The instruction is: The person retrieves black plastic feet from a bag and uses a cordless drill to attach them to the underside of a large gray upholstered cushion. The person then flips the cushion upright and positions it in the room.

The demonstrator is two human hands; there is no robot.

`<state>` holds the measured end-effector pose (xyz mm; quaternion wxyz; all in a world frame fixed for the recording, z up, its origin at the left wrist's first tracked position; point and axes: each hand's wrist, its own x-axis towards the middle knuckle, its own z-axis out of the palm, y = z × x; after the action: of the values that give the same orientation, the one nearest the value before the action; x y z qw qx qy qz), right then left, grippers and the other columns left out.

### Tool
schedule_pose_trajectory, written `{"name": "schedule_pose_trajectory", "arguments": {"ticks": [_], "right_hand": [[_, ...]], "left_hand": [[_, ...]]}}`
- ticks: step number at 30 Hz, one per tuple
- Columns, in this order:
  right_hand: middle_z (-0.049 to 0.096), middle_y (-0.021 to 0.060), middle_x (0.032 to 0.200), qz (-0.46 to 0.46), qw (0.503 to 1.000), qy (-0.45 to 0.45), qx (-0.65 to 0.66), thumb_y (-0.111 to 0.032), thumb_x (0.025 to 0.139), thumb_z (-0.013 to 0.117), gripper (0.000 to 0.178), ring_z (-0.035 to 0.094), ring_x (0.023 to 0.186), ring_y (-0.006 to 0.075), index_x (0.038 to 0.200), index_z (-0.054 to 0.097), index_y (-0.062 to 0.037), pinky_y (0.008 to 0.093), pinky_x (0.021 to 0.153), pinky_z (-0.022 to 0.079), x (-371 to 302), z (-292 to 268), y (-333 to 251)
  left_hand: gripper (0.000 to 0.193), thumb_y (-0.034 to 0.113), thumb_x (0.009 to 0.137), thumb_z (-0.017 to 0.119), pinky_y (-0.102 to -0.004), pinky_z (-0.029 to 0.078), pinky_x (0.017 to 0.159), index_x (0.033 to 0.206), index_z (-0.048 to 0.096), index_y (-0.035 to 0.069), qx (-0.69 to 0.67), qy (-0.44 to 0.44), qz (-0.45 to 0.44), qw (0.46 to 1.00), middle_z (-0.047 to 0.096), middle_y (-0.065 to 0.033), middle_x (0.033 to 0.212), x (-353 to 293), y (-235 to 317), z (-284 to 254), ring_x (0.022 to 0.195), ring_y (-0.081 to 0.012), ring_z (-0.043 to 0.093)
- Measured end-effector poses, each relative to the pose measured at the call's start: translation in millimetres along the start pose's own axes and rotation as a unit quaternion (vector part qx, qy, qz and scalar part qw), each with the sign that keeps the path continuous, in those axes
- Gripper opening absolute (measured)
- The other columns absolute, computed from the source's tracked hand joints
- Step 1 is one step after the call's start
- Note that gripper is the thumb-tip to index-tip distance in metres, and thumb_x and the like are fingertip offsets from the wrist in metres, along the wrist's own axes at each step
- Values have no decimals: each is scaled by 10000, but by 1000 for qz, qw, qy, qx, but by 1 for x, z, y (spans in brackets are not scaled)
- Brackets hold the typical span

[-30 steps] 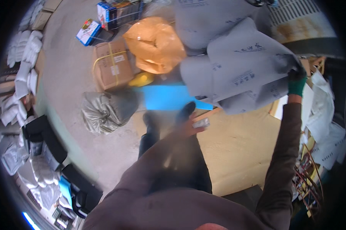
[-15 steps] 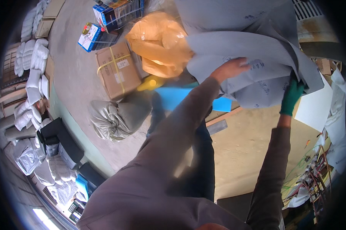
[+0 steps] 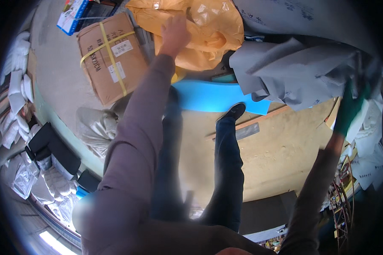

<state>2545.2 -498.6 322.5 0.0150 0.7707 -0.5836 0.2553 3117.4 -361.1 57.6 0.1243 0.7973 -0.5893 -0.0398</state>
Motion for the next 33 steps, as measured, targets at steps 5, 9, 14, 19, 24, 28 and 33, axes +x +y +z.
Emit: {"name": "schedule_pose_trajectory", "arguments": {"ticks": [5, 9, 14, 19, 24, 28, 33], "right_hand": [[600, 192, 1604, -38, 990, -24, -132, -157, 1136, 621, 505, 554, 1500, 320, 1586, 533, 56, 450, 1263, 421, -123, -56, -202], [604, 169, 1633, 218, 856, -279, 376, -160, 1122, 619, 542, 602, 1477, 292, 1629, 533, 12, 417, 1225, 459, -159, 10, -317], [688, 100, 1460, 64, 803, -269, 528, -143, 1142, 566, 410, 670, 1270, 217, 1535, 627, -42, 330, 1092, 531, -101, 235, -382], [682, 198, 1496, 96, 756, -627, 161, -421, 1074, 590, 546, 631, 1399, 413, 1524, 601, -111, 482, 1141, 504, -97, 347, -347], [375, 322, 1735, 226, 918, -306, 113, -274, 1060, 618, 720, 480, 1530, 503, 1685, 377, -11, 523, 1274, 420, -124, 291, -263], [403, 323, 1714, 127, 951, -259, 113, -273, 1022, 679, 743, 486, 1518, 507, 1665, 404, -22, 530, 1265, 430, -129, 271, -256], [455, 264, 1712, 69, 963, -254, 57, -360, 1038, 737, 732, 501, 1531, 446, 1650, 474, -54, 484, 1267, 438, -143, 266, -260]], "left_hand": [[543, 283, 904, 718, -741, 196, 1309, 1425, 659, 143, 63, -180, 116, 975, 720, -70, 1393, 23, -14, 24, 1439, -320, 587], [504, 296, 947, 689, -744, 268, 1267, 1438, 678, 183, 161, -383, 244, 876, 756, -84, 1279, 26, -22, -24, 1341, -306, 659], [340, 306, 996, 657, -611, 445, 1155, 1300, 777, 214, -4, -416, 306, 856, 802, -87, 1168, -18, -13, -81, 1186, -319, 742], [315, 360, 1023, 632, -479, 594, 970, 1120, 845, 149, -87, -397, 226, 885, 831, -112, 1114, -45, -10, -123, 1091, -362, 770], [387, 407, 968, 706, -494, 588, 1031, 1171, 812, 95, -21, -535, 140, 833, 782, -181, 1318, 2, 1, -98, 1287, -322, 717], [424, 319, 917, 752, -520, 590, 1003, 1263, 757, 75, -20, -387, 76, 919, 724, -205, 1365, 14, 16, -51, 1290, -386, 687], [650, 256, 892, 782, -668, 533, 1048, 1495, 588, 110, 37, -281, 115, 952, 565, -182, 1498, 10, 32, 8, 1349, -465, 601]]}}
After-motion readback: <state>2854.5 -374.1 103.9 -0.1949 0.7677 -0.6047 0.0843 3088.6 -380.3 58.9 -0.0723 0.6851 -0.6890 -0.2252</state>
